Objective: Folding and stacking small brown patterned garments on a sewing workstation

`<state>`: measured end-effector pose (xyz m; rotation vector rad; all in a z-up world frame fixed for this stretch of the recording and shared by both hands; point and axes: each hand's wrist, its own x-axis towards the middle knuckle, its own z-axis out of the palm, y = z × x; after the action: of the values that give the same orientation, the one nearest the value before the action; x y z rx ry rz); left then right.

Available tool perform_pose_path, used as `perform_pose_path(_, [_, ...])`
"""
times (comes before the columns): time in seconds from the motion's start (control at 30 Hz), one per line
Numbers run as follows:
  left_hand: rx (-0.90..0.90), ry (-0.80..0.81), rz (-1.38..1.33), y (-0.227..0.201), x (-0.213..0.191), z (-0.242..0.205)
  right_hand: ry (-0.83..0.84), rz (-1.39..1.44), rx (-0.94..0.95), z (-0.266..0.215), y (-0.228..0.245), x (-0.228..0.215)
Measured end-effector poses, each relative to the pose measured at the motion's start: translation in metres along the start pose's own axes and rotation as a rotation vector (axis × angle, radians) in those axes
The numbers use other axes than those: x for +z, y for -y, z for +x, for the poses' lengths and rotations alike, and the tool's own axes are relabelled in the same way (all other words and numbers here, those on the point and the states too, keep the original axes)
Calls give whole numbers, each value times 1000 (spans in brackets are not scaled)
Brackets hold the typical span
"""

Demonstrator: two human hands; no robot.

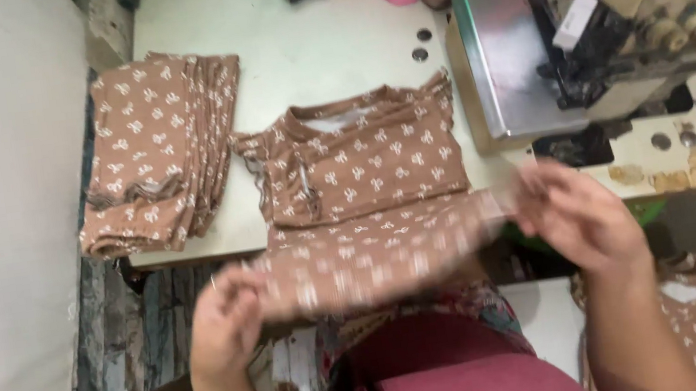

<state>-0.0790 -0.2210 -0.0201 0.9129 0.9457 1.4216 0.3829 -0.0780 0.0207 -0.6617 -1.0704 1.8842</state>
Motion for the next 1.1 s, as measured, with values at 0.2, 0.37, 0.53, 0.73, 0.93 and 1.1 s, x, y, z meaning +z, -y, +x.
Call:
perform_pose_path(0.2, [35,-2,-690,-23,20,151,-171,129,36,148,-11,30])
perform_pose_path(0.37, [-277,-387,-710,6,12,194,-331,243,198,203,-49,0])
perform_pose_path(0.53, [-215,-424,-570,8,31,199,-338,112,199,209,-50,-4])
perform_pose_path(0.73, [-47,-428,154,33,68,196,-374,-269,111,210,-76,18])
perform_pose_path(0.93, [348,-53,1525,77,70,198,-46,-1485,22,192,-82,67])
perform_pose_path(1.1, [-27,113,1707,23,97,204,14,-1871,-35,196,-81,69])
